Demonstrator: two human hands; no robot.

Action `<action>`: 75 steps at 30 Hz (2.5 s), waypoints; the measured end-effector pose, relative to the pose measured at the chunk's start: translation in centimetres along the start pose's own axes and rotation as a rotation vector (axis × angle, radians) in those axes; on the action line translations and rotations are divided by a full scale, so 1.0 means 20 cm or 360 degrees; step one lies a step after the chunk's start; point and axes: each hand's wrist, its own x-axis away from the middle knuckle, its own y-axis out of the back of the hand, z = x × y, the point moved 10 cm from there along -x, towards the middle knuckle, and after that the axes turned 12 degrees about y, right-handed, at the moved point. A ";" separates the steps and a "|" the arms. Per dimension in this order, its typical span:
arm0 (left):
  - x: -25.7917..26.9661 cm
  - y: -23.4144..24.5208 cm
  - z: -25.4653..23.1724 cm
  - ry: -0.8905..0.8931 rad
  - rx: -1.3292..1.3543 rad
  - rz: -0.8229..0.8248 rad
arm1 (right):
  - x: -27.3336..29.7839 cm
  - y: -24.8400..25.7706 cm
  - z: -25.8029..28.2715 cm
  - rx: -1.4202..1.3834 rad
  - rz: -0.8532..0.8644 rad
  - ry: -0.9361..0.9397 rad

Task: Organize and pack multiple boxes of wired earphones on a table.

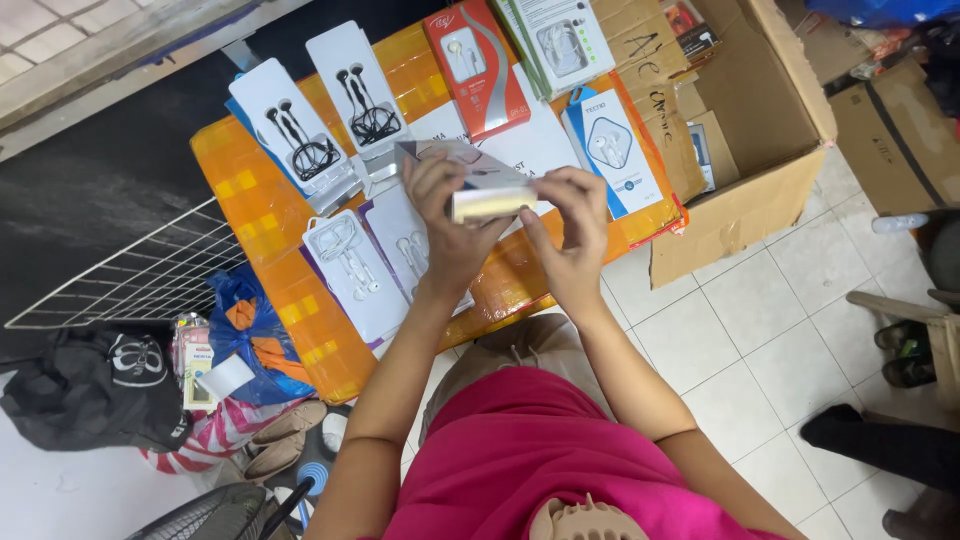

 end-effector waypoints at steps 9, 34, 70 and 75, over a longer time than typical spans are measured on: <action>0.29 -0.17 -0.04 -0.0370 -0.0007 0.0490 | 0.12 -0.11 -0.33 -0.1833 -0.0167 -0.1532; 0.66 -0.72 0.77 0.1386 -0.0155 0.0778 | 0.50 -0.06 -1.04 0.0761 0.0593 -0.0855; -0.20 -0.02 1.56 0.1924 -0.0339 0.0135 | -0.11 -1.20 -1.21 -0.0518 0.0429 -0.0809; -0.25 0.00 1.13 0.1799 0.1224 0.0131 | -0.30 -0.89 -0.72 -0.0753 0.0502 -0.0795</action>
